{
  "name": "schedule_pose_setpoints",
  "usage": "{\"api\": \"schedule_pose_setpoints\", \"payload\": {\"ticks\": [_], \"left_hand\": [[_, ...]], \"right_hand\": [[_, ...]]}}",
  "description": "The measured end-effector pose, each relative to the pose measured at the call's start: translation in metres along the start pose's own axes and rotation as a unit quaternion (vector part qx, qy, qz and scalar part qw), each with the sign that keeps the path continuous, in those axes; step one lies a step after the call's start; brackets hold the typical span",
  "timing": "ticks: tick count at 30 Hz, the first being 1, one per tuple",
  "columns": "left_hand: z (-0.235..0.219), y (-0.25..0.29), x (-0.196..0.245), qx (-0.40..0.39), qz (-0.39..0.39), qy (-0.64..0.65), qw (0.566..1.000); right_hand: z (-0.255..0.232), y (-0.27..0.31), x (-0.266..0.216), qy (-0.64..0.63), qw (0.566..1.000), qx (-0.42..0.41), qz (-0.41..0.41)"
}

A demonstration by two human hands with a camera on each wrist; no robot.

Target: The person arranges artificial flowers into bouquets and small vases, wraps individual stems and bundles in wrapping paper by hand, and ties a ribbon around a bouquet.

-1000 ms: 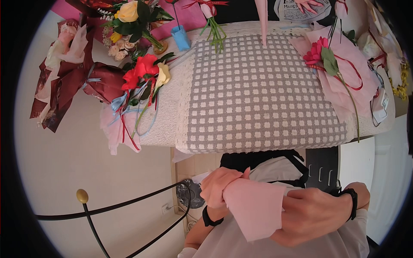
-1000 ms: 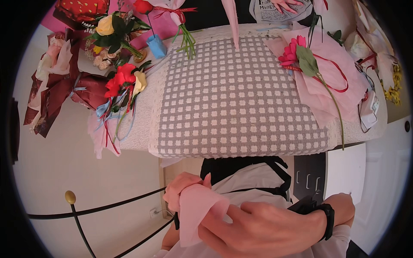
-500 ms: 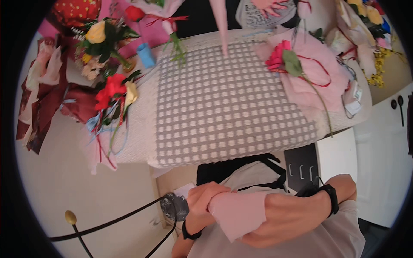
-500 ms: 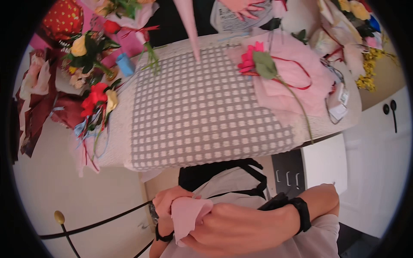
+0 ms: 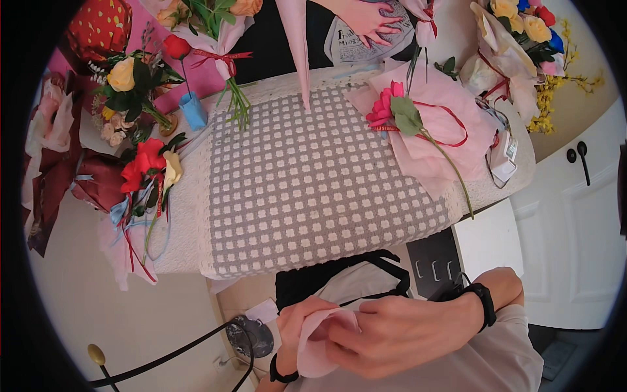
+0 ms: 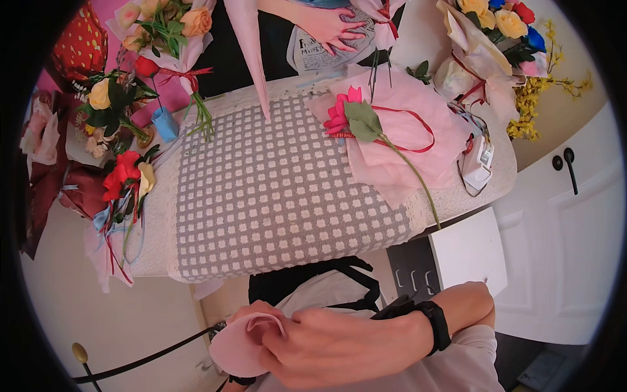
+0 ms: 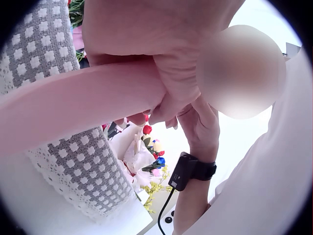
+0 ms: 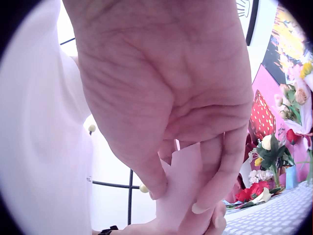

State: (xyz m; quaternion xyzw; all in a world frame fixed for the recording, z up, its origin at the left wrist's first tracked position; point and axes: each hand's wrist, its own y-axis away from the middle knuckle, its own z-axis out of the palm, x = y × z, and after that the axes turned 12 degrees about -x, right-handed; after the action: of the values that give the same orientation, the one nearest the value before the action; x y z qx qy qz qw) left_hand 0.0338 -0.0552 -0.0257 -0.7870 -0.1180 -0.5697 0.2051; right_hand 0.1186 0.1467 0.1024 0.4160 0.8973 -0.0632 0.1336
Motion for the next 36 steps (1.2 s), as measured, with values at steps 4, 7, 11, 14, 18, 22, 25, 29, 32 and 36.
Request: {"api": "schedule_pose_setpoints", "payload": {"ticks": [4, 7, 11, 14, 18, 22, 25, 29, 32, 36], "left_hand": [[-0.007, -0.002, -0.002, -0.055, -0.029, -0.048, 0.997], [0.001, 0.004, -0.002, 0.001, -0.133, 0.004, 0.991], [0.009, 0.001, -0.009, 0.038, -0.129, -0.087, 0.987], [0.008, 0.005, -0.032, 0.053, -0.054, -0.081, 0.994], [0.006, 0.013, -0.042, 0.013, -0.097, -0.090, 0.991], [-0.001, 0.002, -0.029, 0.049, -0.050, -0.049, 0.996], [-0.003, -0.004, -0.020, 0.113, 0.014, 0.007, 0.993], [-0.005, -0.010, -0.013, 0.106, 0.061, -0.097, 0.988], [-0.001, -0.013, -0.013, 0.158, 0.090, -0.071, 0.981], [-0.005, -0.009, -0.019, 0.105, 0.061, -0.113, 0.986]], "right_hand": [[0.007, 0.002, 0.004, 0.011, 1.000, 0.019, 0.022], [0.003, 0.004, 0.009, -0.014, 0.999, 0.044, 0.014], [-0.027, 0.015, 0.018, -0.076, 0.994, 0.077, -0.016], [-0.033, 0.049, 0.033, -0.120, 0.971, 0.181, 0.102], [-0.038, 0.092, 0.099, 0.056, 0.868, 0.197, 0.452], [-0.007, 0.132, 0.151, 0.195, 0.839, 0.126, 0.493], [-0.008, 0.127, 0.154, 0.028, 0.865, 0.087, 0.493], [-0.005, 0.124, 0.155, -0.019, 0.851, 0.154, 0.502], [-0.009, 0.130, 0.152, -0.020, 0.845, 0.171, 0.507], [-0.033, 0.131, 0.129, 0.048, 0.815, 0.268, 0.511]]}}
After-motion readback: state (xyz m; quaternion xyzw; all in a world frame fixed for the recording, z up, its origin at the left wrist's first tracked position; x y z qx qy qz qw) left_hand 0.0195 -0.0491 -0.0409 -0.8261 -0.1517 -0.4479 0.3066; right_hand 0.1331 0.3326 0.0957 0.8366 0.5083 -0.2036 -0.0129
